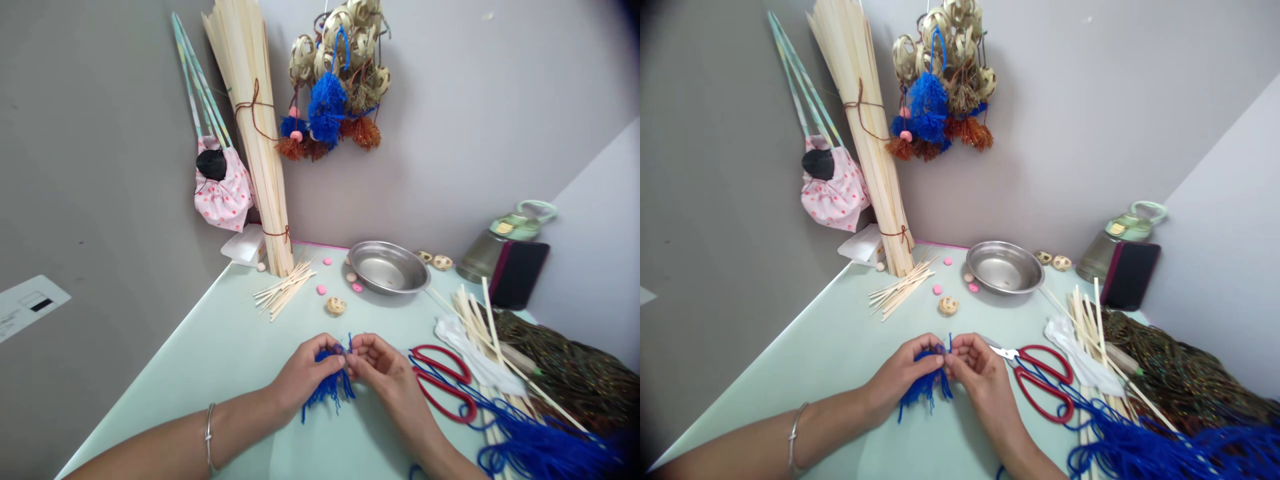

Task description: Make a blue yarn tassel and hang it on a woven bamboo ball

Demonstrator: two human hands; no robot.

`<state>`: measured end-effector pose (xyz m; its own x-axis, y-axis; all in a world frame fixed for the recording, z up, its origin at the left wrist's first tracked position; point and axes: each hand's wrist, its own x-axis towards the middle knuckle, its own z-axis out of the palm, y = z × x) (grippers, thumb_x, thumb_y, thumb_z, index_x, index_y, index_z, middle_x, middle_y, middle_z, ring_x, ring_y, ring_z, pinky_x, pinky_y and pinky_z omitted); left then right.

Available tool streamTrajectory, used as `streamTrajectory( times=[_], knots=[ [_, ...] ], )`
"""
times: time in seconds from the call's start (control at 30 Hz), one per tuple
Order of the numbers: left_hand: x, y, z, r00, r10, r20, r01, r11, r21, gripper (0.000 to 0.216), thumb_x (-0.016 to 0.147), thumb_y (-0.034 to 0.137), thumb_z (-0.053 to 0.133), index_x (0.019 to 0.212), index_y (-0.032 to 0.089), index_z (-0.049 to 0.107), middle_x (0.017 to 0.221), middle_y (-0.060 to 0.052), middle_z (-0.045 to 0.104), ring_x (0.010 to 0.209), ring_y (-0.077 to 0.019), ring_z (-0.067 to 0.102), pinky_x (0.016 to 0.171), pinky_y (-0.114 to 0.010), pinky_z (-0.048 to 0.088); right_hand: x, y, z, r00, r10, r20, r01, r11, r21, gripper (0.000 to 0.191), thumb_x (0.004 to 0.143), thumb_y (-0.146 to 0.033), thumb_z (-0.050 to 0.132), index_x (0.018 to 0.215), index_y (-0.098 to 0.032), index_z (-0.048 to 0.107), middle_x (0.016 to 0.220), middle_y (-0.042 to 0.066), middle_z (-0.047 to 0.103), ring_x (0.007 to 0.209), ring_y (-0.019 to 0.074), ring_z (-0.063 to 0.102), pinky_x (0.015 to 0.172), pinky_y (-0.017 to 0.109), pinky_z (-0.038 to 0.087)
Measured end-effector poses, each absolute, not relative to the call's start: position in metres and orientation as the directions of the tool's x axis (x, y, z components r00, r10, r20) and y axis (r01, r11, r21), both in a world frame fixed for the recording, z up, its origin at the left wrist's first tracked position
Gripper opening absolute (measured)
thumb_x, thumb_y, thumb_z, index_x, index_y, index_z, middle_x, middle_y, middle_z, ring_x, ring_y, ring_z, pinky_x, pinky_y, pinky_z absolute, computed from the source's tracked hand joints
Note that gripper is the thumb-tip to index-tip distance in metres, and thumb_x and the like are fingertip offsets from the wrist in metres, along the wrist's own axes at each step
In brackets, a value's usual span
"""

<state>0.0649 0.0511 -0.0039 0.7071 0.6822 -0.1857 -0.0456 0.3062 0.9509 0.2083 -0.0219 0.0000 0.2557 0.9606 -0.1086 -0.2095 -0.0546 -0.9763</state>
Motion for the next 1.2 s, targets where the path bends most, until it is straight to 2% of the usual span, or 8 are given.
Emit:
streamTrajectory(
  times=[0.27,0.43,0.73,1.03,1.2],
  knots=[
    [0.0640,0.0536,-0.0045,0.706,0.682,-0.193,-0.048,0.318,0.947,0.010,0.074,0.021,0.062,0.080,0.017,0.056,0.076,0.000,0.055,0.072,-0.0114,0.050,0.070,-0.024,0.038,0.2061,-0.0227,-0.0011,0.249,0.967,-0.059,-0.121,-0.030,-0.992,0.031,0.073,-0.038,0.079,0.088,-0.018,0.061,0.074,0.000,0.059,0.068,0.0132,0.053,0.063,0.024,0.045],
    [0.0631,0.0533,-0.0042,0.705,0.671,-0.230,-0.036,0.357,0.933,0.009,0.074,0.023,0.061,0.079,0.017,0.055,0.076,-0.001,0.055,0.073,-0.0120,0.050,0.069,-0.024,0.038,0.2057,-0.0231,0.0008,0.250,0.967,-0.042,-0.053,-0.030,-0.998,0.027,0.076,-0.037,0.075,0.088,-0.018,0.059,0.075,0.000,0.057,0.069,0.0137,0.052,0.062,0.024,0.044],
    [0.0636,0.0521,-0.0027,0.715,0.677,-0.172,0.019,0.227,0.974,0.012,0.075,0.026,0.064,0.079,0.016,0.057,0.071,0.001,0.053,0.067,-0.0108,0.047,0.066,-0.024,0.037,0.2046,-0.0248,0.0008,0.259,0.966,-0.021,0.016,-0.025,-1.000,0.019,0.080,-0.033,0.067,0.089,-0.019,0.058,0.078,0.001,0.057,0.072,0.0149,0.053,0.063,0.024,0.044],
    [0.0642,0.0527,-0.0037,0.684,0.673,-0.281,-0.052,0.430,0.901,0.013,0.072,0.024,0.063,0.078,0.015,0.056,0.069,0.000,0.055,0.064,-0.0107,0.049,0.063,-0.023,0.037,0.2042,-0.0257,0.0005,0.221,0.974,-0.054,-0.053,-0.043,-0.998,0.014,0.082,-0.028,0.064,0.091,-0.020,0.057,0.078,-0.001,0.054,0.071,0.0139,0.050,0.064,0.024,0.043],
    [0.0633,0.0513,-0.0023,0.715,0.672,-0.193,-0.047,0.322,0.946,0.015,0.074,0.026,0.066,0.080,0.016,0.058,0.076,-0.001,0.057,0.071,-0.0117,0.051,0.067,-0.024,0.039,0.2038,-0.0264,0.0006,0.213,0.975,-0.056,-0.071,-0.042,-0.997,0.014,0.082,-0.028,0.063,0.091,-0.020,0.056,0.079,-0.001,0.054,0.073,0.0144,0.050,0.065,0.025,0.042]
  ],
)
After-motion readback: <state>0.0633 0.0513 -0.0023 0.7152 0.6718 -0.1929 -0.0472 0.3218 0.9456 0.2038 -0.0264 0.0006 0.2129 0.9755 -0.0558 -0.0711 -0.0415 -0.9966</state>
